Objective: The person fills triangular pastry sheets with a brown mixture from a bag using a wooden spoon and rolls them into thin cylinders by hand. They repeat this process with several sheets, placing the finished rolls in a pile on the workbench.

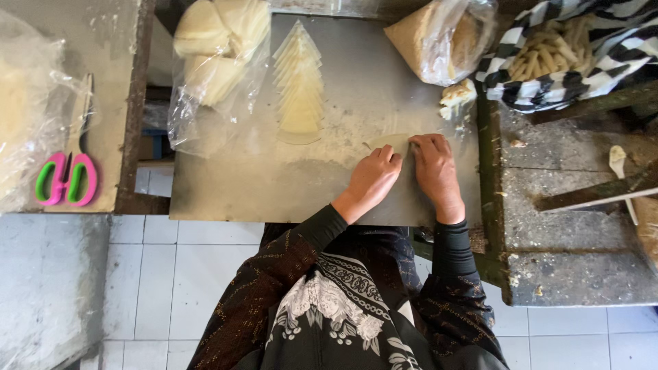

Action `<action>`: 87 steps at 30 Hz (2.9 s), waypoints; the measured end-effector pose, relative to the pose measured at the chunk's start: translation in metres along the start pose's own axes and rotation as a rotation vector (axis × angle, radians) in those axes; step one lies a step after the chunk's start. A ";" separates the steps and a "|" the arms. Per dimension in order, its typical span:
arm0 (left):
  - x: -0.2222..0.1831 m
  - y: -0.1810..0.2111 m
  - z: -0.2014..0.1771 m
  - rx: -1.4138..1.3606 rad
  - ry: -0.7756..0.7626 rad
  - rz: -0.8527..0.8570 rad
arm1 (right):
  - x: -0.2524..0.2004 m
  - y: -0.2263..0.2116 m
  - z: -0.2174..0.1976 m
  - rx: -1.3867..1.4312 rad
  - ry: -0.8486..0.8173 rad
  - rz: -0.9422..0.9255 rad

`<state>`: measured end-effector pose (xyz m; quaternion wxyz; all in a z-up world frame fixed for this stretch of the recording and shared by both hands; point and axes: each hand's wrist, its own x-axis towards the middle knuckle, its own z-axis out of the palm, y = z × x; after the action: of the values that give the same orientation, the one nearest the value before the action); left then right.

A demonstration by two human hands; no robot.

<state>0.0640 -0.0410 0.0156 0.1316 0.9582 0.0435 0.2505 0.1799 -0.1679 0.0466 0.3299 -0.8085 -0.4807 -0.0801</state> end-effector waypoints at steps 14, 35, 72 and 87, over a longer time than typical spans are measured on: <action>0.007 -0.012 0.005 -0.094 -0.034 0.036 | -0.003 -0.011 -0.011 -0.066 -0.027 -0.077; -0.003 -0.035 -0.005 -0.290 -0.034 -0.002 | -0.001 -0.017 -0.002 0.196 -0.059 -0.016; -0.045 -0.096 -0.075 -0.279 0.102 -0.201 | 0.013 -0.086 0.044 0.033 -0.060 -0.308; -0.046 -0.089 -0.079 -0.412 0.180 -0.195 | 0.043 -0.071 0.029 0.340 -0.116 0.028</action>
<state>-0.0165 0.0554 0.0356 0.3434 0.8761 0.0954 0.3246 0.1380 -0.0966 0.0760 0.4348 -0.7508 -0.4943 0.0538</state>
